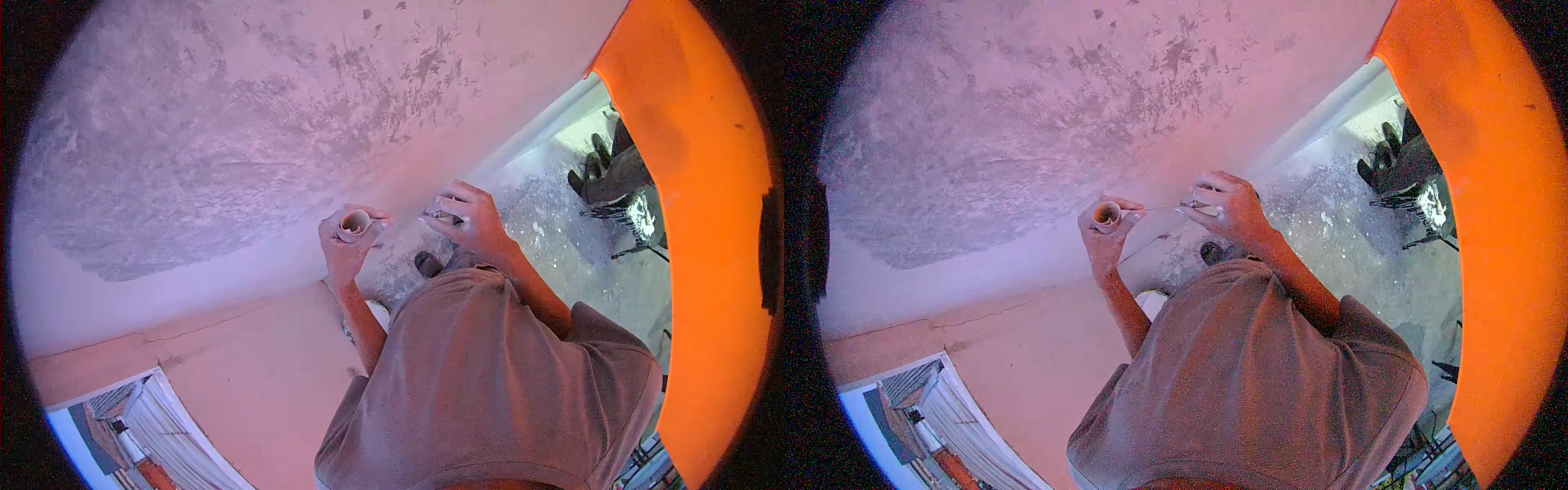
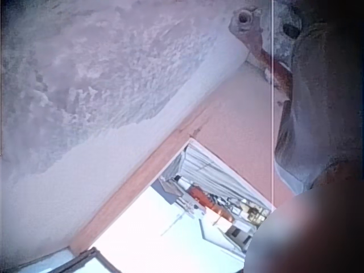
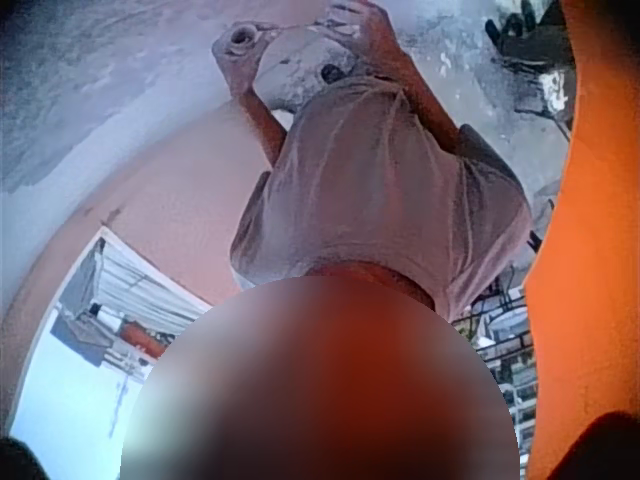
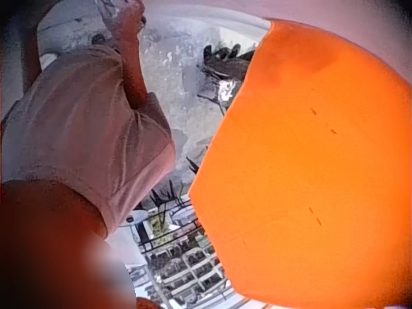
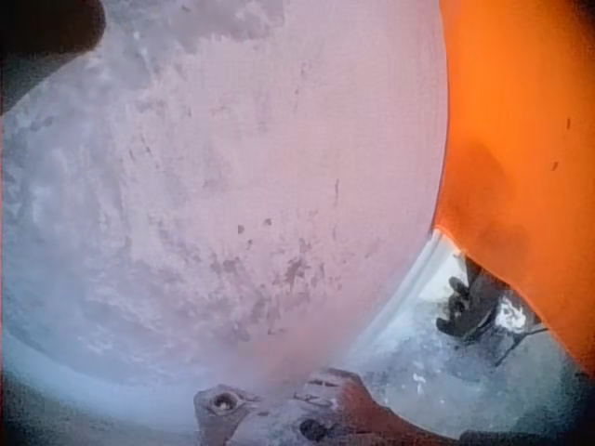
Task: The recorder is scraping and patching a damaged area of the ceiling.
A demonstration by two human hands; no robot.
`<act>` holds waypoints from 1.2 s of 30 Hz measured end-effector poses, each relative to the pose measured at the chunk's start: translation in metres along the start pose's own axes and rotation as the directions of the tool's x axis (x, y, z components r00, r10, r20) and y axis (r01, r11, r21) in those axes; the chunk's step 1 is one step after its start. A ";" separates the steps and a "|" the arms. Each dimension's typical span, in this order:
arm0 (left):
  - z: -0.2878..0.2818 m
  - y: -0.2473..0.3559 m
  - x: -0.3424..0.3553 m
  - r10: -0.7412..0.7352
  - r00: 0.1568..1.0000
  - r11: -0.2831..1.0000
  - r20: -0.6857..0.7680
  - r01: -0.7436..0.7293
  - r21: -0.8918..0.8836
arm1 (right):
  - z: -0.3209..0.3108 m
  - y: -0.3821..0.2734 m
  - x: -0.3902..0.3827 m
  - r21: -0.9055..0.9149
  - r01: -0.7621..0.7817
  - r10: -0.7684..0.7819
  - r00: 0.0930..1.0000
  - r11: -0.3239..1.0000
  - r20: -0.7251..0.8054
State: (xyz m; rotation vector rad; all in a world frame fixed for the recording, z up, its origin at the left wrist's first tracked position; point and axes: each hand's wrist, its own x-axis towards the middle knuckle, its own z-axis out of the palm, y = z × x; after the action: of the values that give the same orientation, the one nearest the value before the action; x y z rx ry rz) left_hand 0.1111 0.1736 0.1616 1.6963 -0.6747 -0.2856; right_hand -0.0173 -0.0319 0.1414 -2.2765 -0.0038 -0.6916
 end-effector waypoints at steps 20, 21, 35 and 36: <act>-0.007 0.000 -0.002 -0.097 0.954 0.973 -0.283 0.031 -0.228 | 0.015 -0.009 -0.015 0.004 -0.202 0.193 0.942 0.979 0.275; -0.006 -0.001 -0.001 -0.089 0.955 0.975 -0.282 0.025 -0.221 | 0.019 -0.007 -0.019 0.000 -0.205 0.198 0.943 0.979 0.269; 0.031 -0.015 0.031 -0.215 0.977 0.956 -0.002 0.210 -0.203 | 0.018 0.052 -0.029 -0.034 -0.248 0.240 0.877 0.968 0.416; 0.034 -0.018 0.032 -0.174 0.985 0.949 0.006 0.169 -0.267 | 0.015 0.060 -0.027 -0.032 -0.250 0.240 0.877 0.968 0.416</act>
State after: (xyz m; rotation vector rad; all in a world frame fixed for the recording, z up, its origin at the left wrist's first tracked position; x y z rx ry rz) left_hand 0.1240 0.1298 0.1416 1.4977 -0.4530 -0.4636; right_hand -0.0209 -0.0605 0.0800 -2.3076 0.0719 -0.0630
